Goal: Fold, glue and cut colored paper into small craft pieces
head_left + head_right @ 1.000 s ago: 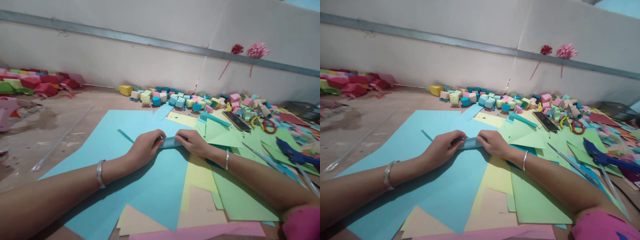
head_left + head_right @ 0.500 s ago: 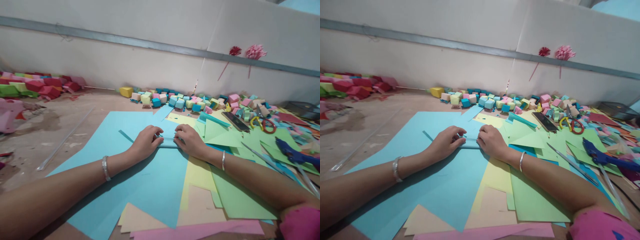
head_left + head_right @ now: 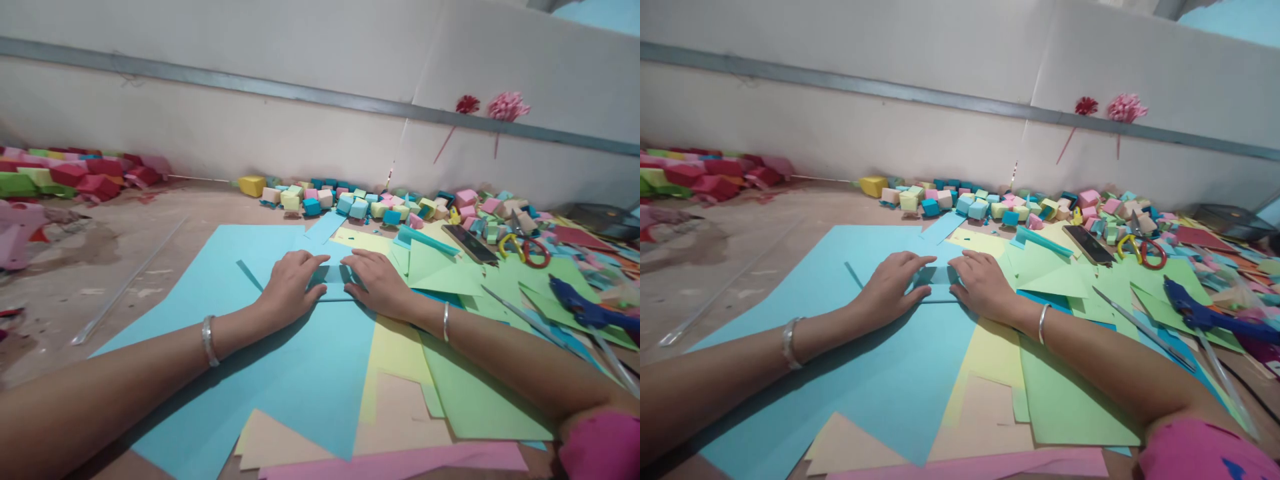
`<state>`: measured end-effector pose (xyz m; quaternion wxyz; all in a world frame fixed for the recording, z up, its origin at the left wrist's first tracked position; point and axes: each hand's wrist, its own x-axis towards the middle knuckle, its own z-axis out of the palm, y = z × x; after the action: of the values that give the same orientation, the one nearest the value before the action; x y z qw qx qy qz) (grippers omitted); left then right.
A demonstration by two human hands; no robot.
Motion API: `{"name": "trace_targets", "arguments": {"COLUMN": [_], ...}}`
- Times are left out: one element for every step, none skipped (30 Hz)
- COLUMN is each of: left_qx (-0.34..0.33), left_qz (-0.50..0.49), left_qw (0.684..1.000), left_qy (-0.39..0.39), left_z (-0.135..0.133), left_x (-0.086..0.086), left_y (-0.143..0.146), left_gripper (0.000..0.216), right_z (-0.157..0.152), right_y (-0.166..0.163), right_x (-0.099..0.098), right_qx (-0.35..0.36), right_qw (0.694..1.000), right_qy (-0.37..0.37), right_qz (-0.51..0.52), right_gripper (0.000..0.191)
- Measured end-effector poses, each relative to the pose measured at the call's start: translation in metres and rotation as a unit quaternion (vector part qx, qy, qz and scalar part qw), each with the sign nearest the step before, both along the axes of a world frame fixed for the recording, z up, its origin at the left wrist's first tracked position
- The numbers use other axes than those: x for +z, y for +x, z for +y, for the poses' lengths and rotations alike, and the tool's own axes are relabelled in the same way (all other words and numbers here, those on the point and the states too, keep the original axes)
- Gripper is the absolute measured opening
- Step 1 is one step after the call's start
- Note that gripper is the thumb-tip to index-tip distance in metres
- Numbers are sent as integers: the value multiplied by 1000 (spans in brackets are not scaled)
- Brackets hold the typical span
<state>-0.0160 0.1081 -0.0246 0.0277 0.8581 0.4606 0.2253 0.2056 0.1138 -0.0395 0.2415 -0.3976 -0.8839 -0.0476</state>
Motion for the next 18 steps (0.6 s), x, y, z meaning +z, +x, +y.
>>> {"name": "trace_targets", "arguments": {"left_qx": [-2,-6,-12,-20,-29,-38,-47,-55,-61,-63,-64,-68,-71,-75,-77,-75,-66,-49], "left_qz": [-25,-51,-77,-100,-121,-141,-162,-183,-204,-225,-245,-264,-285,-306,-325,-340,-350,-357], "left_qw": [1000,999,997,994,991,987,983,979,974,968,963,957,950,943,937,931,928,925], "left_qy": [-7,-16,-28,-39,-50,-58,-66,-74,-81,-86,-92,-98,-102,-105,-106,-107,-110,-118], "left_z": [-1,-2,-2,-3,-3,-4,-4,-3,-3,-2,-1,0,1,1,2,2,3,3], "left_x": [1,3,4,5,5,5,4,3,1,0,0,0,1,4,8,13,18,24], "left_y": [0,0,0,0,0,0,-1,-1,-2,-2,-3,-3,-4,-4,-3,-2,-1,1], "left_gripper": [50,52,51,51,50,49,47,46,45,44,43,42,40,39,37,36,35,36], "right_z": [1,2,2,3,3,3,3,3,3,3,3,4,5,6,7,8,9,11], "right_y": [0,1,1,1,2,2,2,3,4,4,5,5,6,6,6,6,6,6], "right_x": [0,1,1,3,4,6,7,8,10,10,11,11,11,11,10,10,9,8], "right_qx": [4,9,13,17,21,25,28,34,43,53,61,64,61,56,53,59,73,93], "right_qw": [1000,1000,999,999,998,996,995,992,988,983,975,966,956,944,929,911,890,869], "right_qy": [4,5,3,-2,-9,-16,-21,-24,-29,-40,-59,-86,-122,-161,-203,-243,-276,-299], "right_qz": [9,21,36,50,65,81,98,119,144,174,205,235,260,283,306,330,356,383], "right_gripper": [42,46,50,54,58,60,62,63,64,66,69,73,76,78,78,77,74,69]}}
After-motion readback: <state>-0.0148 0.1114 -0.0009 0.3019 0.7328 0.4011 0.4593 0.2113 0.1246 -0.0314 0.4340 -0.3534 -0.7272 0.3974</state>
